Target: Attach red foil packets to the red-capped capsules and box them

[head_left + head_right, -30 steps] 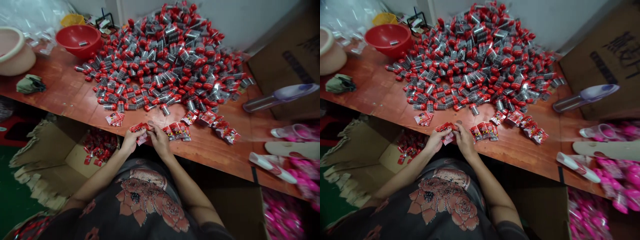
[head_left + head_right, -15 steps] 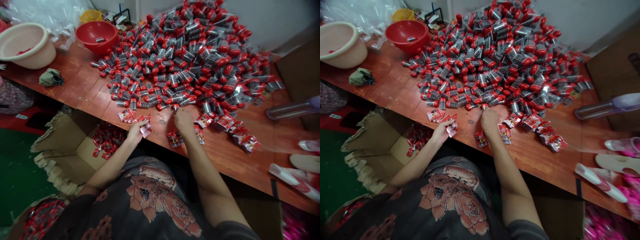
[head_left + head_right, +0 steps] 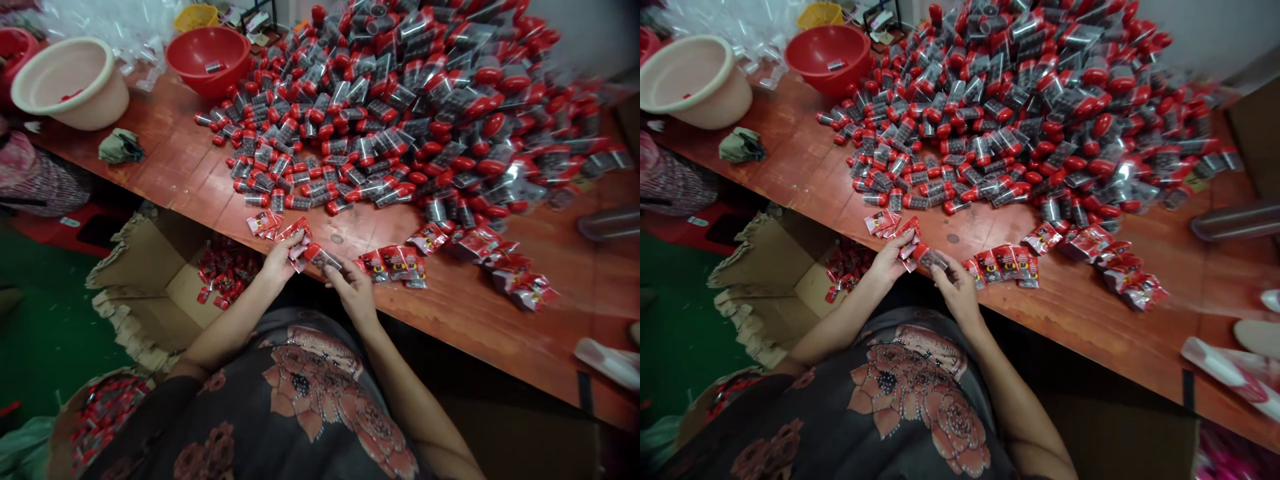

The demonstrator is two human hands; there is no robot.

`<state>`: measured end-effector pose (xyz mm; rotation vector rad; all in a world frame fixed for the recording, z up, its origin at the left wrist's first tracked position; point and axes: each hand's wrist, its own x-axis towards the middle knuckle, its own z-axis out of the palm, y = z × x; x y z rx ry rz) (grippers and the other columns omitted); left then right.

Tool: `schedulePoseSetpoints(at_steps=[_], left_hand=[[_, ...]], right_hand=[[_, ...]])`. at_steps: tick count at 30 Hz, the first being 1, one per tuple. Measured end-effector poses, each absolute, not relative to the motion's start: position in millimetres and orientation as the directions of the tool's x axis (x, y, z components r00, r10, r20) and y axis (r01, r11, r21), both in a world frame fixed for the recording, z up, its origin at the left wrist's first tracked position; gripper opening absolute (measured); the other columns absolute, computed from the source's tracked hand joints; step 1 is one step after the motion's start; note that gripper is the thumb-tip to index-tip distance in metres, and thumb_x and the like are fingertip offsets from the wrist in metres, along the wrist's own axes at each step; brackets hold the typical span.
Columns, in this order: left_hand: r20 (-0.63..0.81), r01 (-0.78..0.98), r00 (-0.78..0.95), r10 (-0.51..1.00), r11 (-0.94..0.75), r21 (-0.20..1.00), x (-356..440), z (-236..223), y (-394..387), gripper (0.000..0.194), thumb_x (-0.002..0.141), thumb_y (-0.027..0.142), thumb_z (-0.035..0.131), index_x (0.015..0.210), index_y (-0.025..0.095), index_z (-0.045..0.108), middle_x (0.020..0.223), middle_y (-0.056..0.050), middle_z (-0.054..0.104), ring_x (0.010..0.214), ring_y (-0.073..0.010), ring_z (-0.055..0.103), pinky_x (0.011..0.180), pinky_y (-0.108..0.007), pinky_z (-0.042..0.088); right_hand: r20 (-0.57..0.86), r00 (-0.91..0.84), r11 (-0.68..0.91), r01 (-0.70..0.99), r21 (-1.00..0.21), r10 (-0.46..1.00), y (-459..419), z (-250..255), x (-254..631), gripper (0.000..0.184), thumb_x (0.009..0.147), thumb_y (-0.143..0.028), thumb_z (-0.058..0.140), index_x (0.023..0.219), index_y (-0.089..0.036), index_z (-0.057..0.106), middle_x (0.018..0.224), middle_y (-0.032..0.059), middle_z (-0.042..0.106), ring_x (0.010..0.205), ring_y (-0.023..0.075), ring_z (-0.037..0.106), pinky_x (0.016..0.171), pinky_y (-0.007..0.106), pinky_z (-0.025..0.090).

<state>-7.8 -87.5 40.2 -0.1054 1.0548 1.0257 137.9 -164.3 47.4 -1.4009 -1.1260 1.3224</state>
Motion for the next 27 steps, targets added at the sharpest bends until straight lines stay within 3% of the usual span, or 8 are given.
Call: schedulePoseSetpoints(at_steps=[8,13,19,22,27], left_hand=[[-0.734,-0.641,0.209,0.647,0.657,0.397,-0.8,43.6,-99.6,0.009,0.076,0.003,0.063,0.076,0.011,0.067,0.069,-0.006,0.071,0.058,-0.0126,0.065,0.055,-0.022,0.052],[-0.736,-0.659,0.169,0.655,0.630,0.410,-2.1,42.4,-98.3,0.006,0.075,0.009,0.069,0.078,0.014,0.066,0.069,-0.003,0.070,0.057,-0.0111,0.065,0.053,-0.021,0.050],[-0.683,-0.661,0.222,0.696,0.623,0.420,-0.6,40.6,-97.3,0.008,0.080,0.018,0.068,0.074,0.013,0.065,0.062,-0.001,0.066,0.043,-0.0056,0.052,0.041,-0.018,0.040],[-0.678,-0.674,0.230,0.698,0.617,0.407,1.2,40.5,-97.6,0.009,0.081,0.017,0.066,0.073,0.013,0.065,0.061,-0.001,0.065,0.048,-0.0067,0.056,0.045,-0.018,0.043],[-0.713,-0.673,0.209,0.669,0.627,0.391,3.1,41.7,-99.4,0.005,0.080,0.017,0.068,0.077,0.014,0.066,0.065,-0.001,0.067,0.052,-0.0075,0.059,0.049,-0.019,0.045]], right_hand=[[-0.168,0.154,-0.172,0.010,-0.985,0.974,-153.1,45.6,154.6,0.038,0.081,-0.035,0.063,0.116,-0.023,0.067,0.096,0.0038,0.073,0.069,0.0131,0.063,0.058,0.027,0.055],[-0.126,0.206,-0.132,0.013,-0.991,0.970,-162.8,46.1,157.6,0.039,0.084,-0.035,0.059,0.121,-0.022,0.064,0.096,0.0059,0.073,0.071,0.0145,0.066,0.059,0.028,0.056],[-0.012,0.226,-0.028,0.072,-0.997,0.974,-172.9,46.5,151.2,0.038,0.088,-0.031,0.054,0.125,-0.024,0.061,0.110,0.0064,0.071,0.090,0.0192,0.069,0.076,0.036,0.059],[0.036,0.224,0.016,0.094,-0.995,0.974,-173.6,42.7,148.4,0.040,0.088,-0.029,0.055,0.127,-0.025,0.059,0.114,0.0061,0.070,0.095,0.0199,0.069,0.084,0.039,0.059],[0.151,0.182,0.098,0.274,-0.957,0.972,-171.2,31.8,149.0,0.045,0.086,-0.024,0.056,0.131,-0.027,0.057,0.123,0.0052,0.067,0.106,0.0209,0.067,0.096,0.042,0.054]])
